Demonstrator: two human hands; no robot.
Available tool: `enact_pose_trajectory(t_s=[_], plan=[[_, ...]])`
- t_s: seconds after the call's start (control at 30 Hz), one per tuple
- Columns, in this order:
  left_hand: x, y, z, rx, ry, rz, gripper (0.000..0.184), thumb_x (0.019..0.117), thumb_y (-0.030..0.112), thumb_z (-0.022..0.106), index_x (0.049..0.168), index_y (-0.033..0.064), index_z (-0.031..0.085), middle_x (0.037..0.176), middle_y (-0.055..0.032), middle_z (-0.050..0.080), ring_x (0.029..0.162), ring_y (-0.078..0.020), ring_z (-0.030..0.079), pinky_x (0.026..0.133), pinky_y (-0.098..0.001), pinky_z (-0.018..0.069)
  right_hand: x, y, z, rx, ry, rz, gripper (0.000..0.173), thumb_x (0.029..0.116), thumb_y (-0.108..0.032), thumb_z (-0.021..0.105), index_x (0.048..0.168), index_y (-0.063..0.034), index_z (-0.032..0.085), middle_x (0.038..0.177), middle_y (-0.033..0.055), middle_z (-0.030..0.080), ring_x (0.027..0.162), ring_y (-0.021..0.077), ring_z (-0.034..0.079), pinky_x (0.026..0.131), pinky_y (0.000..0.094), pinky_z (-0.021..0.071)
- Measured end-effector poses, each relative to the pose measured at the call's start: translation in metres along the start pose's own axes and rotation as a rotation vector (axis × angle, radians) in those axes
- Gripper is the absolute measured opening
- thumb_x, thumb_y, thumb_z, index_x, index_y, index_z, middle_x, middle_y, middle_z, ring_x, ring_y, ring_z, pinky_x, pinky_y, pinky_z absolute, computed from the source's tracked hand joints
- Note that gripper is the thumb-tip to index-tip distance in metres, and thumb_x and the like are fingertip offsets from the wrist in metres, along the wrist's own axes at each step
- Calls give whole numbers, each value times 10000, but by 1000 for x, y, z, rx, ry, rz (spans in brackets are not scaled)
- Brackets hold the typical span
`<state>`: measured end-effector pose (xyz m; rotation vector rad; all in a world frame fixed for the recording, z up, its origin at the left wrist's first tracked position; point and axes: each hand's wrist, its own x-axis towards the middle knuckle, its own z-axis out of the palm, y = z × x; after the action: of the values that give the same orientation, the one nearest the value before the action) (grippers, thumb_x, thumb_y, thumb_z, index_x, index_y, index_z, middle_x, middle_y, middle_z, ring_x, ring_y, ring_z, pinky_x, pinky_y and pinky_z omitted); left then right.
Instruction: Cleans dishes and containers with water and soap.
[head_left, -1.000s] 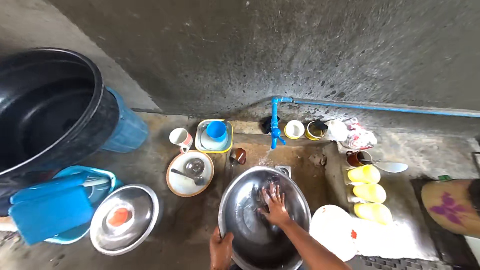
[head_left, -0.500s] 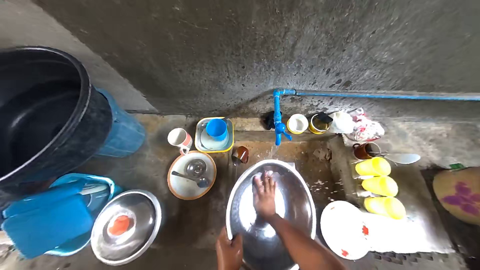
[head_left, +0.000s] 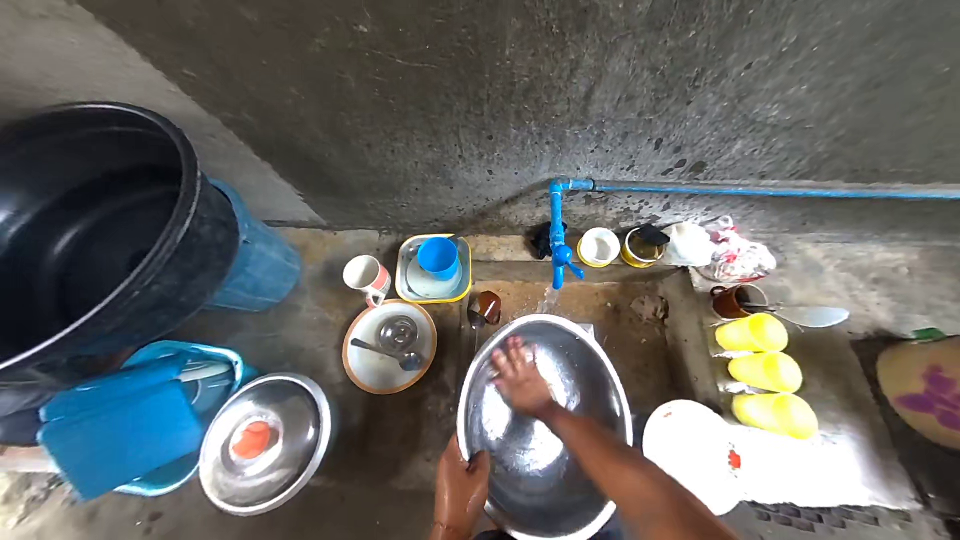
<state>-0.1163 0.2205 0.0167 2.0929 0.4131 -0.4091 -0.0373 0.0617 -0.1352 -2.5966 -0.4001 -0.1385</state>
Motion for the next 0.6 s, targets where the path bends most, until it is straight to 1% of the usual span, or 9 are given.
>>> enact_pose_trajectory(t_s=[0.07, 0.17, 0.23, 0.33, 0.4, 0.43, 0.5, 0.53, 0.6], plan=[[3, 0, -1, -25, 16, -10, 374, 856, -24, 643, 1219, -107, 606, 1043, -206, 712, 967, -227, 708, 900, -420, 568, -8, 68, -34, -178, -256, 27, 511, 1063, -327, 465, 1568, -247, 450, 1641, 104, 382, 1530, 375, 309, 1214, 682, 184], [18, 2, 15, -155, 135, -44, 319, 868, -54, 616, 1184, -93, 631, 1003, -190, 698, 922, -210, 685, 856, -408, 559, -64, 81, -84, -82, -741, 227, 770, 1017, -475, 510, 1653, -160, 214, 1716, 188, 96, 1589, 392, 38, 1259, 628, 5], [33, 7, 31, -279, 245, -100, 190, 849, -98, 619, 1039, -86, 627, 886, -157, 648, 802, -189, 640, 747, -376, 547, -96, 34, -104, 205, -896, 352, 923, 974, -597, 572, 1642, -74, 208, 1697, 265, 68, 1577, 439, 48, 1263, 622, 82], [48, 23, 51, -314, 344, -128, 247, 786, -151, 652, 990, -77, 535, 921, -200, 578, 803, -260, 592, 706, -417, 516, -95, -30, -118, 654, -935, 306, 726, 984, -434, 653, 1552, -41, 428, 1617, 254, 345, 1491, 414, 351, 1208, 595, 298], [55, 31, 57, -254, 287, -39, 582, 781, -162, 641, 1334, -80, 479, 1349, -272, 528, 1194, -338, 570, 978, -473, 509, -72, -48, -138, 638, -909, 263, 583, 918, -179, 731, 1424, 32, 532, 1356, 298, 583, 1244, 450, 579, 1057, 636, 443], [59, 33, 56, -156, 195, 45, 660, 809, -118, 644, 1436, -69, 443, 1529, -282, 400, 1401, -384, 428, 1141, -508, 390, -61, -48, -154, 557, -903, 239, 472, 923, -111, 692, 1356, 38, 578, 1266, 288, 635, 1179, 446, 618, 1016, 641, 466], [64, 44, 49, 162, -84, 253, 447, 952, 148, 637, 1362, -27, 601, 1606, -311, 299, 1526, -482, 193, 1242, -619, 112, -49, -26, -187, 421, -819, 168, 294, 971, -93, 626, 1248, -4, 668, 1186, 237, 689, 1129, 410, 656, 1003, 616, 485], [64, 56, 43, 351, -268, 325, 432, 1030, 343, 555, 1302, 33, 685, 1557, -258, 433, 1518, -461, 247, 1238, -650, 56, -45, -8, -205, 369, -738, 140, 272, 982, -120, 630, 1227, -29, 706, 1197, 212, 704, 1134, 392, 667, 1016, 607, 493], [65, 94, 35, 672, -647, 435, 554, 1055, 537, 453, 1220, 81, 722, 1286, -187, 673, 1300, -374, 566, 1167, -618, 316, -37, 21, -237, 255, -494, 100, 215, 947, -160, 689, 1121, -53, 754, 1149, 177, 727, 1087, 372, 689, 968, 611, 519]])
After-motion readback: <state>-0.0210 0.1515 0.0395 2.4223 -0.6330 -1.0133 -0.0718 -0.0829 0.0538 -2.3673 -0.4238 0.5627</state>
